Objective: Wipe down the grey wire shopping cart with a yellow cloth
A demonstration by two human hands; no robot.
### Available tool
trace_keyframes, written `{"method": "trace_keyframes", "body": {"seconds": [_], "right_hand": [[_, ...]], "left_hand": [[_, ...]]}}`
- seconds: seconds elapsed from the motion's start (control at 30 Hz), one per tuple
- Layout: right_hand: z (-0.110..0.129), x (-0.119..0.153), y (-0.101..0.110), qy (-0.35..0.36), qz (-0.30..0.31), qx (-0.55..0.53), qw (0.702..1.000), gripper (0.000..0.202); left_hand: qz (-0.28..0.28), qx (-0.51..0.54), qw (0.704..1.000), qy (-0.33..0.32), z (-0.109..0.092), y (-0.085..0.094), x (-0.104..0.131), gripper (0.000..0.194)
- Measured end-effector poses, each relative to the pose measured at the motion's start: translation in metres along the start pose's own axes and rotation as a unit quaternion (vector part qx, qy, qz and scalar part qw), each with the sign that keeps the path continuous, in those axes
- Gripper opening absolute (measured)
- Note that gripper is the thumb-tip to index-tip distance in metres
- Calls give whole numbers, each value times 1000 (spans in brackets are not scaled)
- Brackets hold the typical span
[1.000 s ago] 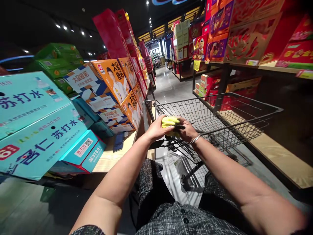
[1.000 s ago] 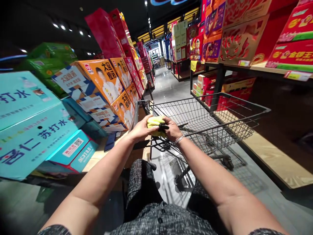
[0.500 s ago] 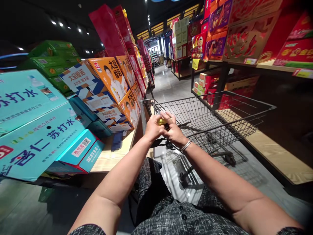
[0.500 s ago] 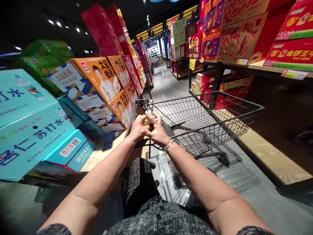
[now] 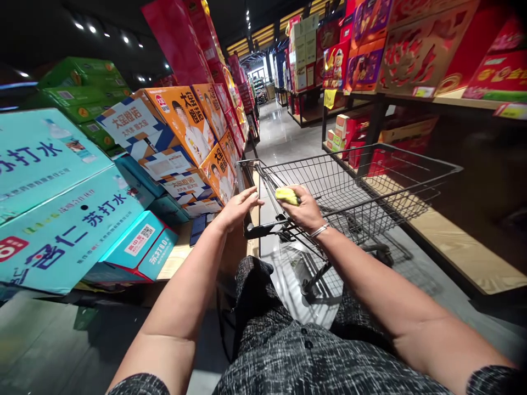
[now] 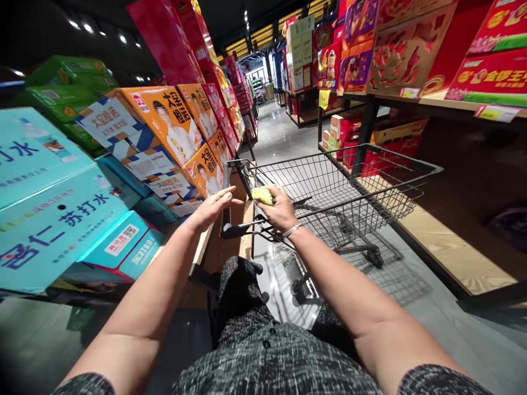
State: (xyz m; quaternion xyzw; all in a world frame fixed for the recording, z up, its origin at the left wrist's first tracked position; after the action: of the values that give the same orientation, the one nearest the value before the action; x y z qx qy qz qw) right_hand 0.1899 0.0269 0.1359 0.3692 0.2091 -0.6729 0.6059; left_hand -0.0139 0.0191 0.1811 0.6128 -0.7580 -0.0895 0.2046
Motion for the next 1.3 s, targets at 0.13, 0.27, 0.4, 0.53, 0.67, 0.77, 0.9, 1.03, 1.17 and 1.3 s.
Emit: {"method": "trace_keyframes", "body": {"seconds": [0.13, 0.27, 0.4, 0.53, 0.67, 0.77, 0.9, 1.03, 1.17, 1.3], "right_hand": [[28, 30, 17, 82, -3, 78, 994, 39], [85, 71, -29, 321, 105, 173, 925, 46], [107, 92, -75, 430, 157, 276, 846, 55], [92, 94, -70, 418, 150, 321, 836, 59], [48, 107, -32, 352, 129, 352, 858, 63], [9, 130, -4, 314, 119, 366, 868, 60], [-18, 151, 16, 254, 110, 372, 886, 50], [14, 125, -2, 223, 126, 311, 915, 46], [64, 75, -42, 236, 195, 218, 927, 48], [68, 56, -42, 234, 164, 206, 936, 48]], "left_hand": [[-52, -157, 981, -99, 23, 2, 21, 71], [-84, -148, 970, -174, 39, -9, 31, 89], [-111, -123, 973, -162, 47, -7, 27, 110], [-123, -92, 976, -154, 50, -1, 25, 115], [-111, -54, 975, -187, 48, -1, 27, 106], [-102, -39, 973, -202, 46, -2, 27, 103], [-117, -78, 975, -171, 46, -2, 25, 109], [-113, -124, 974, -152, 41, -6, 28, 109], [-102, -109, 980, -133, 30, -13, 35, 106], [-153, -121, 964, -182, 15, -20, 46, 102]]}}
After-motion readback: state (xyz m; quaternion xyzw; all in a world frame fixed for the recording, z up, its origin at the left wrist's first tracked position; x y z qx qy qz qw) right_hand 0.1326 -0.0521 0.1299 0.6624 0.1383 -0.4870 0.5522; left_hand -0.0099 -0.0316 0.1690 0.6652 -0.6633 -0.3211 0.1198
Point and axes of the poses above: each hand's wrist, its own x-axis away from the middle knuckle, its own y-axis out of the back of the hand, z = x × y, the point moved 7 cm from there along -x, towards the middle knuckle, and after that the axes turned 15 degrees about y, right-handed, at the moved point
